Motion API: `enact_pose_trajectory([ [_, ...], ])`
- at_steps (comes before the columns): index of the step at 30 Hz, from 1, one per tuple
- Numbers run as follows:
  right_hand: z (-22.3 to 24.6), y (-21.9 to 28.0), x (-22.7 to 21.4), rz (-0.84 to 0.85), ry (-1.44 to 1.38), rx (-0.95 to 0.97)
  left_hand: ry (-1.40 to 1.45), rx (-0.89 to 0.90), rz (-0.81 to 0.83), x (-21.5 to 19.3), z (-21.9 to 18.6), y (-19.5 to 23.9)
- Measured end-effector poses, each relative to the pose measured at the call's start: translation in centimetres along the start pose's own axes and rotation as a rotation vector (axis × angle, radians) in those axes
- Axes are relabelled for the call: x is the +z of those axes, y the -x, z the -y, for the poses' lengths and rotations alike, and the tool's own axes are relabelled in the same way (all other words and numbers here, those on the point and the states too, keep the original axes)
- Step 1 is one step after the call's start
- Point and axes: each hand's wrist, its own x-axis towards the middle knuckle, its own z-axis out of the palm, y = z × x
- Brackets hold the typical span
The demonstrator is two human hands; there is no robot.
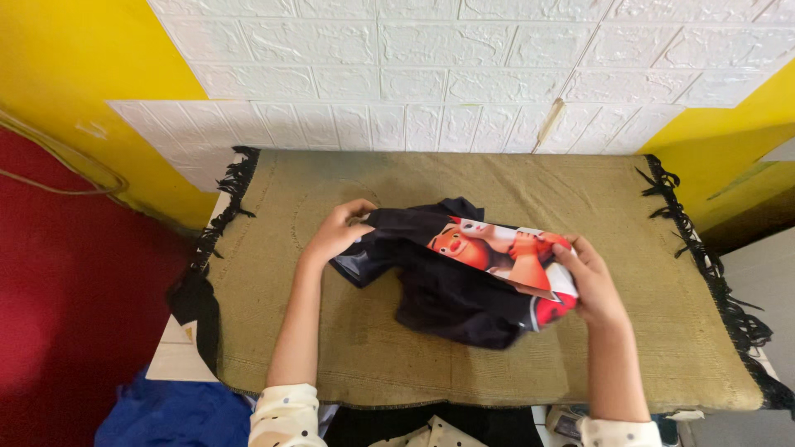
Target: The person picks up a shirt, spreads it out on a flat surface, and smooths it by hand. They fold the shirt into a square and place it into a laundry basket.
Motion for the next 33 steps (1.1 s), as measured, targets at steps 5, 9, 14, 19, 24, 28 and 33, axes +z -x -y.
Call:
enact_pose_trajectory([
  [5,5.2,-3.4,-1.5,-0.042,0.200,-0.082,-0.068,0.009,-0.077,-1.8,-1.6,-0.9],
  [9,4.5,-4.8,-2.1,-0.176,0.389,-0.379,-0.315,0.275,-0.469,-0.3,0.0,-1.4],
  [14,0.6,-2.2,-4.9,-0.224,0.617,-0.181,-0.553,0.151,-0.497,1.2,2.2,1.0],
  [19,-2.9,3.1,-7.0,-0.202,1.022,0.042,-0.549,0.121,-0.057,1.4,1.5,5.3],
  [24,-7.1,6.9,-5.1,-0.029,1.520,-0.402,-0.772,0.067,0.028,2.4,1.0,7.3],
  [28,-9.0,7.2,-3.1,-0.038,1.018,-0.332,-0.624,0.180,-0.139,2.5,1.8,7.8],
  [33,-6.0,5.5,-2.1,-0.224,0.151,-0.219,-0.097,0.253,-0.290,0.5,2.5,8.3],
])
